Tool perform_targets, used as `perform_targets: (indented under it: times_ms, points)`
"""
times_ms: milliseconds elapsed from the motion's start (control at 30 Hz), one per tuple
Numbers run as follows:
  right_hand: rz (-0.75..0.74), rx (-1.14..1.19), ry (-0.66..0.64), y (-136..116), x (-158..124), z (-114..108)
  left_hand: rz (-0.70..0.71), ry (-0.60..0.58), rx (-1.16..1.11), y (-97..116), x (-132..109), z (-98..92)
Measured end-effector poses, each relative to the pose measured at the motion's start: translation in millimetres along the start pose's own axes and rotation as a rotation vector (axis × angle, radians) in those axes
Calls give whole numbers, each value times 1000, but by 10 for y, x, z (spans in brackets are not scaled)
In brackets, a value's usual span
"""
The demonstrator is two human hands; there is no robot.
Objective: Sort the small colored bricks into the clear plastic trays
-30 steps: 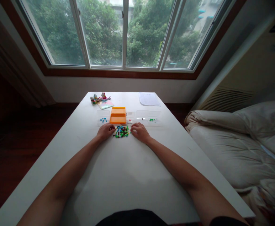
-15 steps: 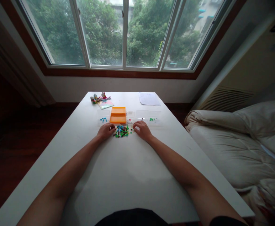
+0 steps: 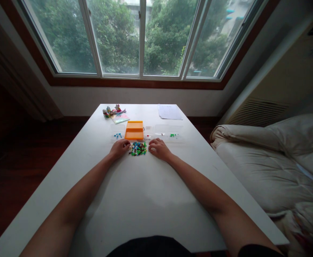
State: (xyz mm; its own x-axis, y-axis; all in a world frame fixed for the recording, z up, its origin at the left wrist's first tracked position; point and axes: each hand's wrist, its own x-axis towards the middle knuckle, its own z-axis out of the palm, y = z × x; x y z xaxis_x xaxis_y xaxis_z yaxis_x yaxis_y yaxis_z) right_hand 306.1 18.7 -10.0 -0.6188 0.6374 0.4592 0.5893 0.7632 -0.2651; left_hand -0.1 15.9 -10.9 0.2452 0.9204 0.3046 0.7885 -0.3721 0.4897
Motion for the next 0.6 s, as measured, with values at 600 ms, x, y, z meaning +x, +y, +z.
perform_targets:
  times_ms: [600]
  points:
    - [804,222,776,952,-208,-358,30,-37,14,1,-3,-18]
